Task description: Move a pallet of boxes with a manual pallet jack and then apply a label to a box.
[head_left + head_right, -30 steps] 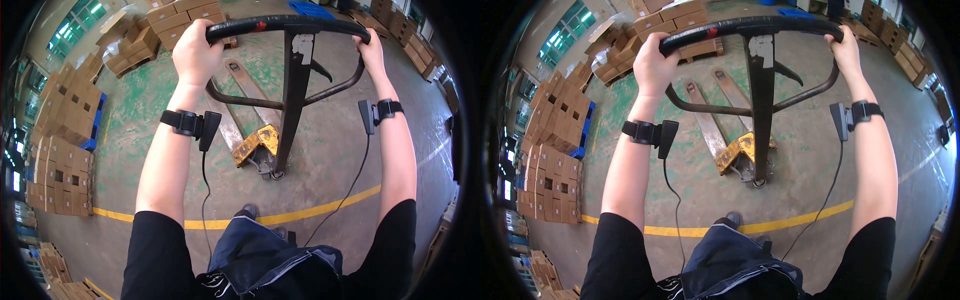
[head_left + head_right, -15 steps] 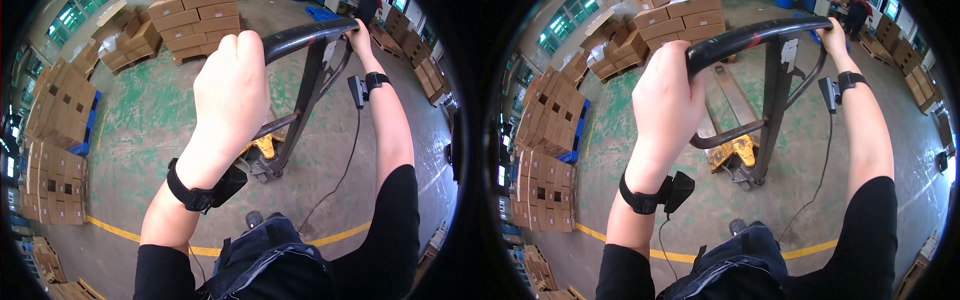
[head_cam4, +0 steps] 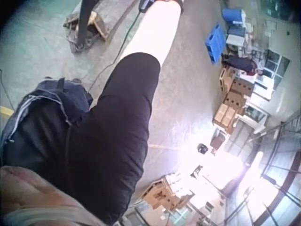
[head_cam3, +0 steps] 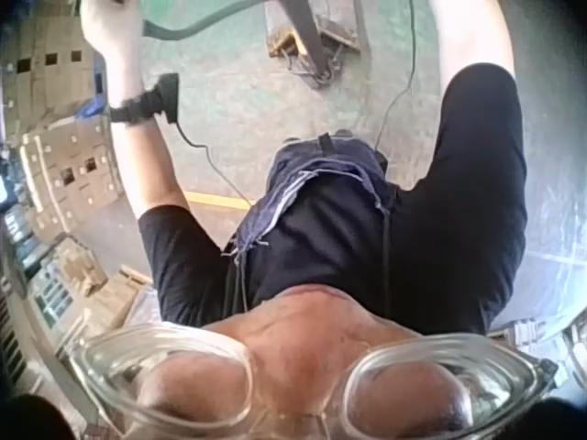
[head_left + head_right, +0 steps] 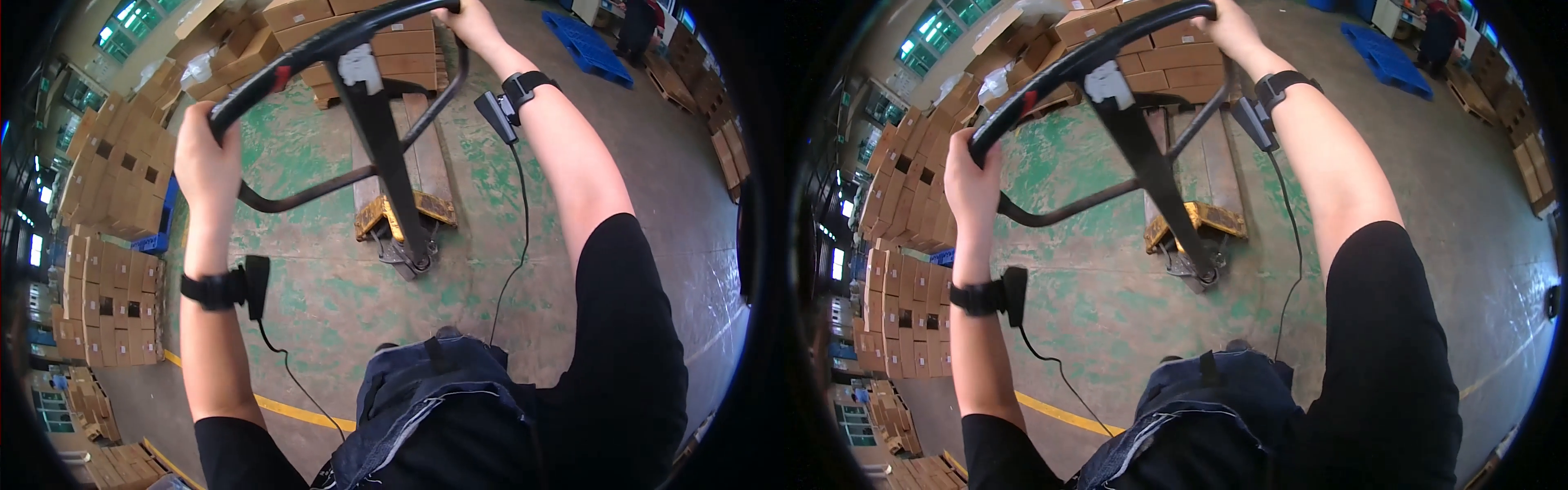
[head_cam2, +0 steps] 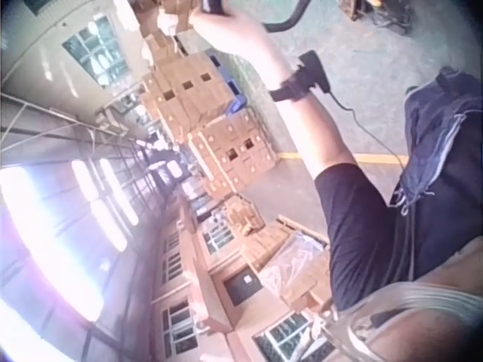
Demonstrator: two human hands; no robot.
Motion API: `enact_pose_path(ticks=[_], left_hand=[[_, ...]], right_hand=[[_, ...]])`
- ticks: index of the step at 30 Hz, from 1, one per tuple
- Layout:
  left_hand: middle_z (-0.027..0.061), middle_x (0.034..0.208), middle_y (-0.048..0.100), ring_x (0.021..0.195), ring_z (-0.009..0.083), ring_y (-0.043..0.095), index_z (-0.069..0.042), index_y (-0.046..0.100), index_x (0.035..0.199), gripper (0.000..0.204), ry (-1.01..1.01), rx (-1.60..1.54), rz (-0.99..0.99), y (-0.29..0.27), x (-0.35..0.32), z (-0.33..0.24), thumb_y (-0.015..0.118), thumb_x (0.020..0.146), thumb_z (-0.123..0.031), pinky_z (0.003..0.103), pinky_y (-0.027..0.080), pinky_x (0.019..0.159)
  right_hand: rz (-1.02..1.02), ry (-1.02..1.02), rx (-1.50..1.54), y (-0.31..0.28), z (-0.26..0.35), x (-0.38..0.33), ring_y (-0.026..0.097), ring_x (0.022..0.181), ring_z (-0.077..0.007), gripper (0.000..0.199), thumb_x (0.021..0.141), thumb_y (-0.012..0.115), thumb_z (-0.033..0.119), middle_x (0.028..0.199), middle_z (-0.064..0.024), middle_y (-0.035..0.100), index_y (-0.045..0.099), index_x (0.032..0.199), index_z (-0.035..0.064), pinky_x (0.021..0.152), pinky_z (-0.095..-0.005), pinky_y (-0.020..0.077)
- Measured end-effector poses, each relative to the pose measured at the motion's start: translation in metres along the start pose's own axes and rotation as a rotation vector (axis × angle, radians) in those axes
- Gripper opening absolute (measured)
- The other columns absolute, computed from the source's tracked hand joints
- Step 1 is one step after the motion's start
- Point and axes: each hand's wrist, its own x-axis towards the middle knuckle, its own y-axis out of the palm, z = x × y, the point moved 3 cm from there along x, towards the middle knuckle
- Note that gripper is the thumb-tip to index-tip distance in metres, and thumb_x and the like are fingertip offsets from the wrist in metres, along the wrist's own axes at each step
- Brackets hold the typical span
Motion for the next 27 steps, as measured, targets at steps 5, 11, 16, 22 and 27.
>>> enact_pose_path(ticks=[5, 11, 16, 22, 27], left_hand=[[0.0138, 0.082, 0.061, 0.079, 0.0303, 0.059, -0.005, 0.055, 0.093, 0.025, -0.046, 0.061, 0.062, -0.001, 0.018, 0.033, 0.066, 0.073, -0.016, 0.036, 0.046, 0.069], [0.0125, 0.083, 0.062, 0.081, 0.0295, 0.060, -0.008, 0.056, 0.096, 0.027, 0.057, -0.145, 0.107, 0.033, 0.033, 0.052, 0.064, 0.075, -0.022, 0.036, 0.045, 0.070], [0.0126, 0.082, 0.062, 0.081, 0.0317, 0.059, -0.008, 0.057, 0.095, 0.027, 0.125, -0.239, 0.129, 0.072, 0.025, 0.045, 0.065, 0.075, -0.024, 0.036, 0.046, 0.071], [0.0006, 0.069, 0.054, 0.065, 0.0099, 0.048, -0.008, 0.057, 0.093, 0.022, 0.182, -0.300, 0.231, 0.115, 0.013, 0.067, 0.065, 0.078, -0.023, 0.025, 0.040, 0.061], [0.0005, 0.078, 0.057, 0.075, 0.0074, 0.052, -0.007, 0.056, 0.098, 0.023, 0.231, -0.466, 0.236, 0.128, -0.032, 0.062, 0.064, 0.082, -0.021, 0.022, 0.041, 0.070]], right_hand=[[0.063, 0.158, 0.024, -0.045, 0.059, -0.045, 0.053, 0.078, -0.0215, 0.020, 0.075, 0.062, 0.005, 0.081, -0.0128, 0.056, 0.049, 0.091, 0.0050, 0.071, -0.0336, 0.0432], [-0.091, 0.138, -0.179, -0.092, 0.107, -0.098, 0.056, 0.075, -0.0199, 0.020, 0.076, 0.062, 0.008, 0.078, -0.0112, 0.057, 0.051, 0.093, 0.0047, 0.067, -0.0327, 0.0443], [-0.158, 0.158, -0.189, -0.098, 0.095, -0.132, 0.053, 0.063, -0.0163, 0.019, 0.078, 0.061, 0.012, 0.071, -0.0092, 0.054, 0.048, 0.090, 0.0057, 0.058, -0.0302, 0.0430], [-0.216, 0.272, -0.236, -0.094, 0.082, -0.188, 0.055, 0.068, -0.0176, 0.017, 0.078, 0.060, 0.009, 0.074, -0.0095, 0.056, 0.049, 0.091, 0.0043, 0.062, -0.0303, 0.0440], [-0.306, 0.051, -0.299, -0.090, 0.074, -0.238, 0.058, 0.083, -0.0217, 0.023, 0.077, 0.059, 0.008, 0.086, -0.0144, 0.060, 0.052, 0.099, 0.0028, 0.073, -0.0309, 0.0446]])
